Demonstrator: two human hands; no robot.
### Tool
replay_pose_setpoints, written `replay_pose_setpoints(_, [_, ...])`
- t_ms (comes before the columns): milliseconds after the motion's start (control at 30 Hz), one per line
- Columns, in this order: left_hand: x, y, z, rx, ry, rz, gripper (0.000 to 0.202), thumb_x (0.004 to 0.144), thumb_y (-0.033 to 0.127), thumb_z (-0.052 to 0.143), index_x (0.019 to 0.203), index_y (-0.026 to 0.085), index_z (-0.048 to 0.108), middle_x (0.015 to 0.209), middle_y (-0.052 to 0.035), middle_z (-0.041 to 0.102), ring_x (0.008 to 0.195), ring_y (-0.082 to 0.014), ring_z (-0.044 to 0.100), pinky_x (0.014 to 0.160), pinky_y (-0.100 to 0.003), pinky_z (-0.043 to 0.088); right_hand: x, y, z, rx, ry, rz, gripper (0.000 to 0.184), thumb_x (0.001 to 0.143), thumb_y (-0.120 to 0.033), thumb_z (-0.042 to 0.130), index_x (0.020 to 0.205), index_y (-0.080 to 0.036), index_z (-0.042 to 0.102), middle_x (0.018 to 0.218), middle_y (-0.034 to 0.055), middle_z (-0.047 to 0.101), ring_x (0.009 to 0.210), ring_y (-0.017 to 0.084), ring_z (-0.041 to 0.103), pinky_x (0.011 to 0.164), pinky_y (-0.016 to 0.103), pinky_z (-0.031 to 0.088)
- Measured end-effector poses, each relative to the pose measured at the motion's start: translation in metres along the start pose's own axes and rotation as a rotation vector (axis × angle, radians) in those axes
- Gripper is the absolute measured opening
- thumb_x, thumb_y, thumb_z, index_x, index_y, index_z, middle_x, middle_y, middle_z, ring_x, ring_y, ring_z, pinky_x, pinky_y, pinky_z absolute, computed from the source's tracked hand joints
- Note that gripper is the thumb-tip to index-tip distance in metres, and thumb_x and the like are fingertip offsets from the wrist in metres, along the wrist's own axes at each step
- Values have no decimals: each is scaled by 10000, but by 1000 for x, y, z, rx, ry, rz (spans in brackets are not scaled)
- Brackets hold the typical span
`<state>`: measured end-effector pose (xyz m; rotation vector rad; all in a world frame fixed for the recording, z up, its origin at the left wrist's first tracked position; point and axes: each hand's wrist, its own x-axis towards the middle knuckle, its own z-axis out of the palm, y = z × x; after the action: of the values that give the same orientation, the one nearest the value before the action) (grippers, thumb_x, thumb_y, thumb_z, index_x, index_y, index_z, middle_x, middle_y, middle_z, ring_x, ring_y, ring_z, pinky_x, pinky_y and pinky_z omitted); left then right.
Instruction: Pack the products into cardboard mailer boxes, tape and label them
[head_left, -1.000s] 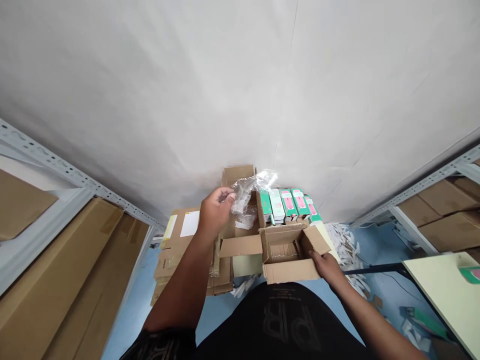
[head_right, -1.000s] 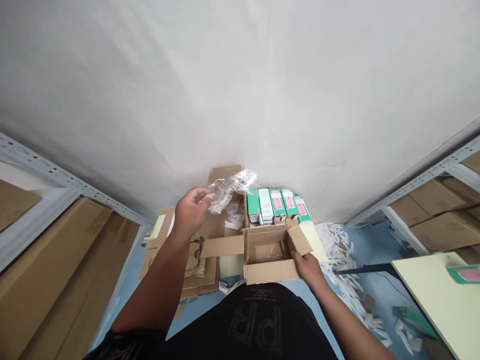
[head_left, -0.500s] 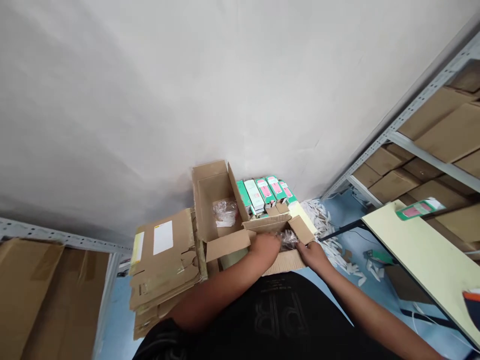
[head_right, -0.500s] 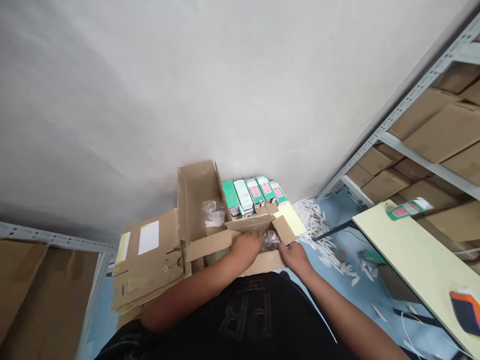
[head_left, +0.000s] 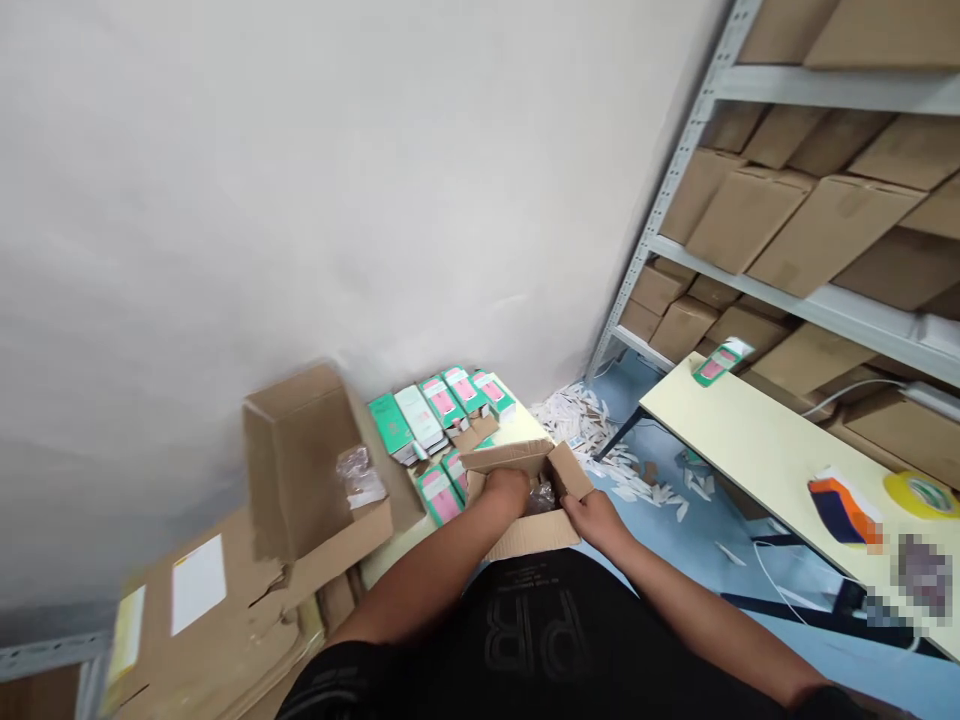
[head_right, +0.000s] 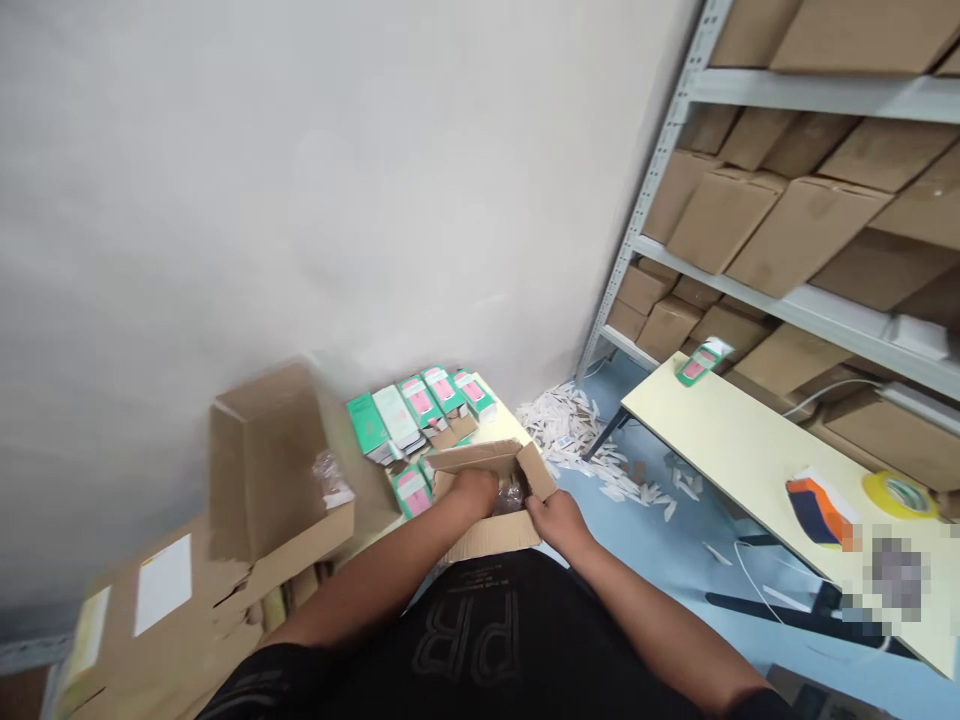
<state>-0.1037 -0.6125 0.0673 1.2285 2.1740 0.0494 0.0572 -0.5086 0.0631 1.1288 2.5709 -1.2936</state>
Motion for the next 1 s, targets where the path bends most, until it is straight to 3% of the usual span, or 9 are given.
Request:
replay_pose_setpoints(100, [22,44,-10,94,-26,19,415,811,330,725,1197,179,704,1151,-229,745,1080,-437,703,891,-531,556,12,36,-40,18,26,31,305,882,-309,530,927,-138,778,922,136,798,874,268,719,668,275,440])
replay_pose_setpoints(200, [45,89,-34,135,-16,166,454,810,374,731,1235,230,667,1176,-154,750,1084,-375,709,909,-435,554,23,75,-86,71,62,62,329,892,-293,497,982,-145,776,979,128,800,937,270,716,710,270,459])
replay_pose_setpoints(367, [74,173,-79,148,198,441,414,848,314,699,1252,237,656,1234,-124,717,1179,-345,656,990,-407,502,31,136,-160,192,131,97,388,881,-281,492,1143,-164,752,1072,102,798,1075,271,699,800,271,491])
replay_pose_setpoints(467, [84,217,-98,195,304,494,313,910,310,639,1207,216,678,1196,-133,713,1165,-328,641,1021,-430,474,33,171,-196,249,189,153,415,886,-309,492,1185,-168,742,1113,105,789,1084,274,702,794,274,501])
replay_pose_setpoints(533, [91,235,-104,192,347,515,309,941,324,610,1219,202,673,1205,-138,707,1165,-322,631,1028,-446,466,34,195,-214,279,227,217,447,888,-348,501,1226,-168,731,1115,112,783,1052,283,713,776,287,508])
replay_pose_setpoints(633, [109,243,-105,146,355,535,327,962,318,586,1254,188,655,1230,-131,703,1177,-308,627,1039,-444,462,37,229,-234,322,313,337,468,878,-401,523,1225,-170,737,1080,113,782,1022,297,719,778,316,519])
replay_pose_setpoints(733, [139,234,-99,143,292,514,326,960,300,582,1257,190,658,1226,-124,713,1190,-300,632,1043,-427,463,41,257,-251,376,444,409,449,862,-409,534,1164,-165,760,1120,120,779,1087,309,705,826,335,530])
replay_pose_setpoints(867, [190,218,-94,186,156,470,385,947,337,590,1297,188,653,1290,-140,699,1234,-321,624,1046,-429,465,55,285,-273,459,554,534,479,857,-434,538,1161,-138,760,1175,151,768,1127,325,701,849,344,542])
replay_pose_setpoints(1000, [250,211,-103,226,41,472,446,928,364,596,1342,200,630,1327,-146,684,1242,-332,625,1029,-432,468,85,311,-293,518,653,648,519,849,-466,570,1214,-137,739,1217,167,753,1156,329,698,856,347,555])
